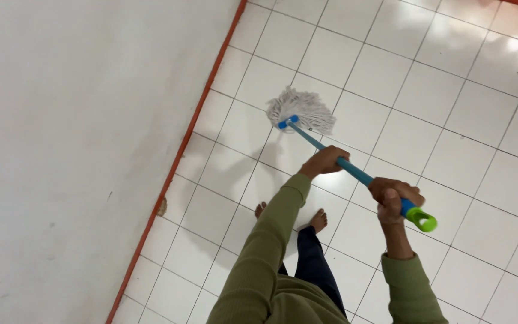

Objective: The person sits on the floor and wrings a white mop head in a green bucket of water. The person then stands and mops the white tiled floor with a blue-handled mop, moving back and forth across the room.

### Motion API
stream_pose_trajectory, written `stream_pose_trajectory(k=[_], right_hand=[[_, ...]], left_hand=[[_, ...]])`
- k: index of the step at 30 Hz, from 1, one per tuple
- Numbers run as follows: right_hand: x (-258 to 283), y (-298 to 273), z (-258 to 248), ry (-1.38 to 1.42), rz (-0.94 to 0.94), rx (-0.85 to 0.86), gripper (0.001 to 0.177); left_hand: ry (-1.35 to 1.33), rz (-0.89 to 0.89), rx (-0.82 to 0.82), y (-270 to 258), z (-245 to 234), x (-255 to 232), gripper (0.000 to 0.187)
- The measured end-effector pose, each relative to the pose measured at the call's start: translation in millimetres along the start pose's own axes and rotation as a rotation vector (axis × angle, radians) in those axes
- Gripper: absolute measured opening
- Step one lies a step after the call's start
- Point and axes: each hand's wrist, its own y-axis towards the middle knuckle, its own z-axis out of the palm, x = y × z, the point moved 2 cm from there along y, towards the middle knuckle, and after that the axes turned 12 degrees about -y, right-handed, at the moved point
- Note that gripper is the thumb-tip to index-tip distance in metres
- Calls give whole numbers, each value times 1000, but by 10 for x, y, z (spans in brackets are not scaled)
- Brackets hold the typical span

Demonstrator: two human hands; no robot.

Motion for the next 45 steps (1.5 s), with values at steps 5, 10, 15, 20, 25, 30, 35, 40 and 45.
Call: stream_pose_trajectory(k=[5,10,15,20,25,30,35,40,45], right_hand=[[-324,-348,671,78,30,71,44],[-476,-544,1342,-53,120,162,39],[-390,-425,2063,52,174,324,44],[-319,-360,2474,278,229,455,46],[-156,-276,2376,250,221,461,45],[-246,-299,1792,249,213,350,46],[-79,-54,1062,183,203,324,48],[215,282,397,79,180,356,47],[619,603,-139,-88,191,365,48]], left_hand=[[-55,8,-178,-629,-580,446,16],[-17,29,-304,-1177,-1020,1071,16],[-15,9,-444,-1804,-1315,1484,18],[-98,23,-576,-2262,-1423,1650,18],[-90,97,-610,-2200,-1344,1542,18],[-68,186,-601,-1765,-958,1346,22],[-27,198,-610,-1081,-377,1036,20],[8,370,-729,-410,196,597,20],[-31,427,-717,72,692,-110,26]])
